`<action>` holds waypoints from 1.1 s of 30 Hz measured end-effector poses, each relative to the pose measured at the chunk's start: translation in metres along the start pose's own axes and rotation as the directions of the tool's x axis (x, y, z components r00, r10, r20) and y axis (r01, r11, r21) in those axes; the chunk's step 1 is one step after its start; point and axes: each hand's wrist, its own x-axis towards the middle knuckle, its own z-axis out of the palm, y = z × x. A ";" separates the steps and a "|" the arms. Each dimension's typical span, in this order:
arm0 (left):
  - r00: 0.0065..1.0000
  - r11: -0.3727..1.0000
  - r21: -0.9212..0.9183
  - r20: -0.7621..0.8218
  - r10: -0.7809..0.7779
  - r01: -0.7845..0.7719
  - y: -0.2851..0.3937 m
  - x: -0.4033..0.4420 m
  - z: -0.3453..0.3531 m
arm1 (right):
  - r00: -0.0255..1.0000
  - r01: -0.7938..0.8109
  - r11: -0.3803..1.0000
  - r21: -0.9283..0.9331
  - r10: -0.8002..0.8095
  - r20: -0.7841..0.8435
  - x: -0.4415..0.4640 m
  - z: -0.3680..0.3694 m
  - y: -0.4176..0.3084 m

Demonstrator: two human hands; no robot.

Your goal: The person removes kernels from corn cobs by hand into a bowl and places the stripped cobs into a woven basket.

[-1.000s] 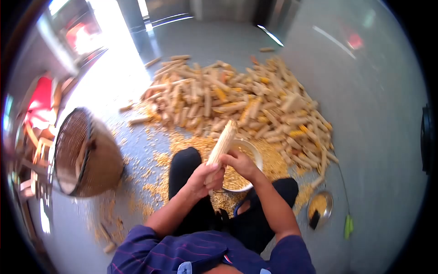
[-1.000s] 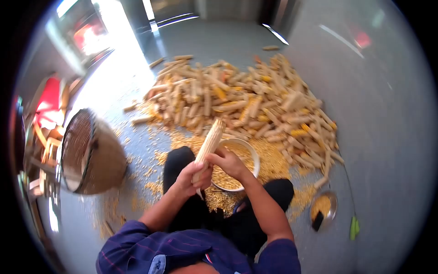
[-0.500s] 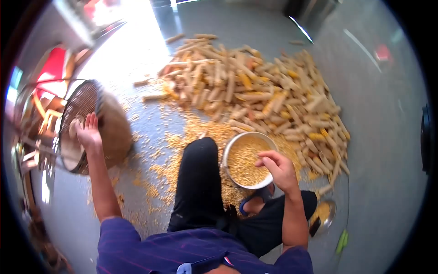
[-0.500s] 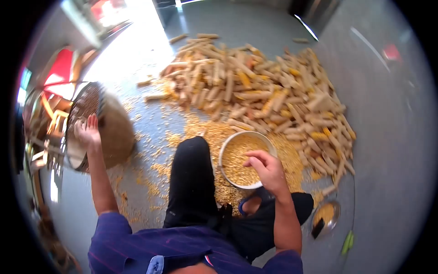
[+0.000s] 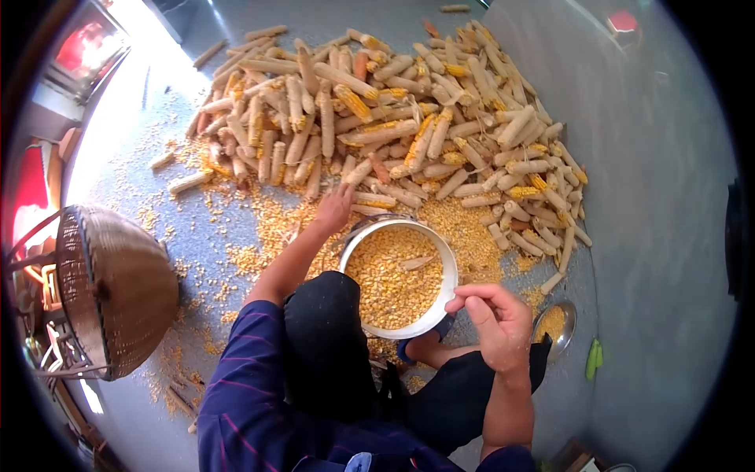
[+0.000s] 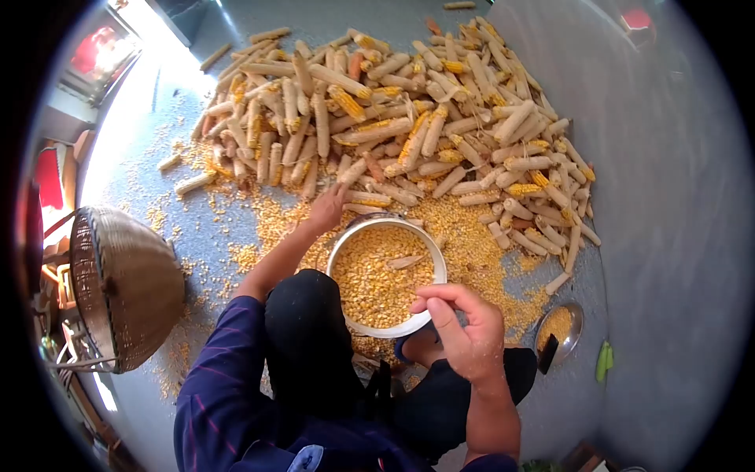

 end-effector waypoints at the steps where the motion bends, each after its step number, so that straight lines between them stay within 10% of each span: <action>1: 0.998 0.999 0.002 0.039 -0.047 0.047 0.008 0.002 0.005 | 1.000 0.006 1.000 -0.023 -0.006 0.012 -0.001 -0.001 0.001; 3: 0.951 0.978 0.064 0.230 -0.208 0.198 0.014 0.002 -0.001 | 1.000 0.003 1.000 0.000 -0.003 0.001 0.000 0.000 0.003; 9: 0.939 0.960 0.278 0.326 -0.106 0.011 0.022 -0.020 -0.021 | 0.999 -0.045 0.998 0.042 0.043 0.033 0.003 0.004 0.002; 11: 0.777 0.722 -0.311 0.386 -0.498 0.618 0.012 -0.025 -0.012 | 0.999 0.010 1.000 0.027 -0.011 0.040 0.003 0.005 0.004; 13: 0.872 0.811 -0.319 0.175 -0.458 0.490 0.008 -0.027 -0.039 | 0.999 -0.021 1.000 0.015 0.020 0.044 0.005 0.004 0.004; 15: 0.766 0.212 -0.738 0.593 -0.249 0.640 0.010 -0.017 -0.098 | 0.998 -0.040 0.999 0.001 0.040 0.052 0.007 0.007 0.008; 17: 0.799 0.130 -0.790 0.578 -0.169 0.599 0.027 -0.015 -0.161 | 0.997 0.080 0.992 0.099 -0.081 0.011 0.016 0.014 0.019; 19: 0.848 -0.275 -0.823 0.527 -0.046 0.497 0.051 -0.014 -0.217 | 0.993 0.111 0.990 0.085 -0.113 0.022 0.030 0.017 0.025; 22: 0.848 -0.389 -0.796 0.525 -0.064 0.464 0.109 -0.018 -0.314 | 0.935 0.349 0.885 0.307 -0.348 -0.060 0.046 0.027 0.028; 25: 0.860 -0.291 -0.810 0.467 0.206 0.510 0.139 -0.033 -0.337 | 0.882 0.347 0.600 0.721 -0.471 -0.032 0.037 0.043 -0.002; 31: 0.980 0.324 -0.927 0.198 -0.009 0.190 0.241 -0.059 -0.313 | 0.866 0.500 0.756 0.423 -0.441 -0.236 0.036 0.056 0.004; 33: 0.965 -0.035 -0.985 0.170 -0.200 0.167 0.266 -0.063 -0.283 | 0.941 0.334 0.750 0.571 -0.303 -0.153 0.024 0.058 -0.012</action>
